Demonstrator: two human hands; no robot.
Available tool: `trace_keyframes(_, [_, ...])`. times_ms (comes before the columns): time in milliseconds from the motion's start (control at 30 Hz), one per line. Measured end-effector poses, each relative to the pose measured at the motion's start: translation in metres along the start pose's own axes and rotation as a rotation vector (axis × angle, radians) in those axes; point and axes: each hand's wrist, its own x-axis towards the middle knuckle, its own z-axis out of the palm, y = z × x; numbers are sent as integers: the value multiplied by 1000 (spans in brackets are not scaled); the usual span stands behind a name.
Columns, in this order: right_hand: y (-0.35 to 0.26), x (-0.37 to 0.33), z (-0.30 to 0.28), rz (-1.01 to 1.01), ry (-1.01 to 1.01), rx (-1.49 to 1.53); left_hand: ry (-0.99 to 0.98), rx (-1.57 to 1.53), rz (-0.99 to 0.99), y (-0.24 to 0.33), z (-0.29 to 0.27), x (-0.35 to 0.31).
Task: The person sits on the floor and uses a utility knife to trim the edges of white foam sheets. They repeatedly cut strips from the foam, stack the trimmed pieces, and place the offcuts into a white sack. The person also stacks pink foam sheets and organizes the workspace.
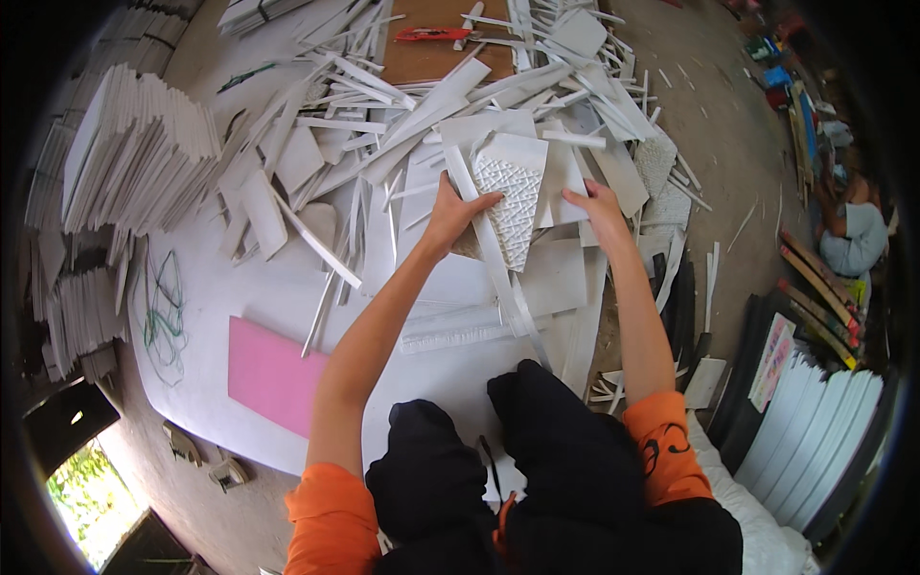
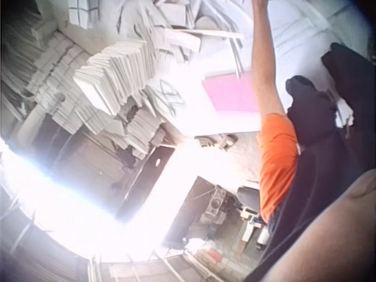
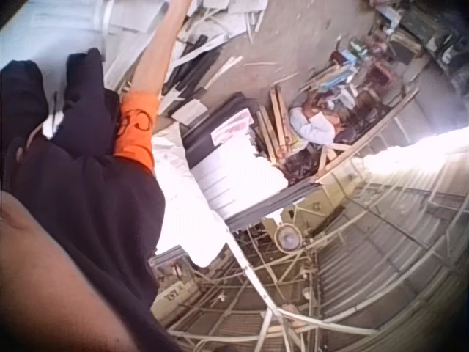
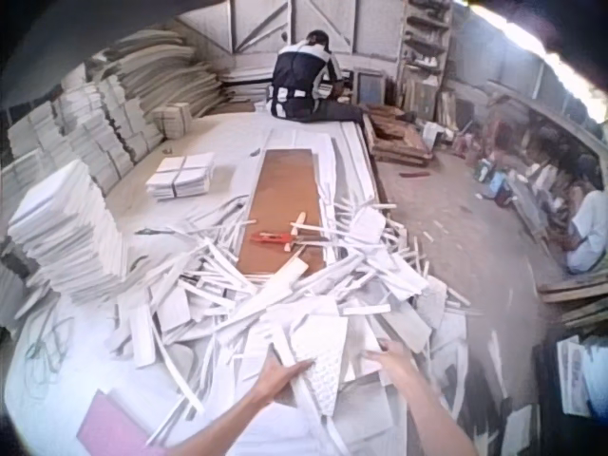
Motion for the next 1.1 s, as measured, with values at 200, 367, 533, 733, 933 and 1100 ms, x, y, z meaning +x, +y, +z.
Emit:
trace_keyframes(200, [-122,-150,33,67,41,376,94,-50,70,104,0,-104])
trace_keyframes(367, [-226,-274,14,-63,18,416,74,-87,89,248,32,-211])
trace_keyframes(533, [-295,-409,-41,3,86,681,-40,-30,128,370,100,-305])
trace_keyframes(733, [-370,-573,-104,-181,309,509,-339,25,347,441,209,-397])
trace_keyframes(933, [-321,-684,-180,-436,602,430,-615,23,510,437,330,-472])
trace_keyframes(1100, [-207,-787,-266,-429,834,363,-761,-15,356,368,468,-558])
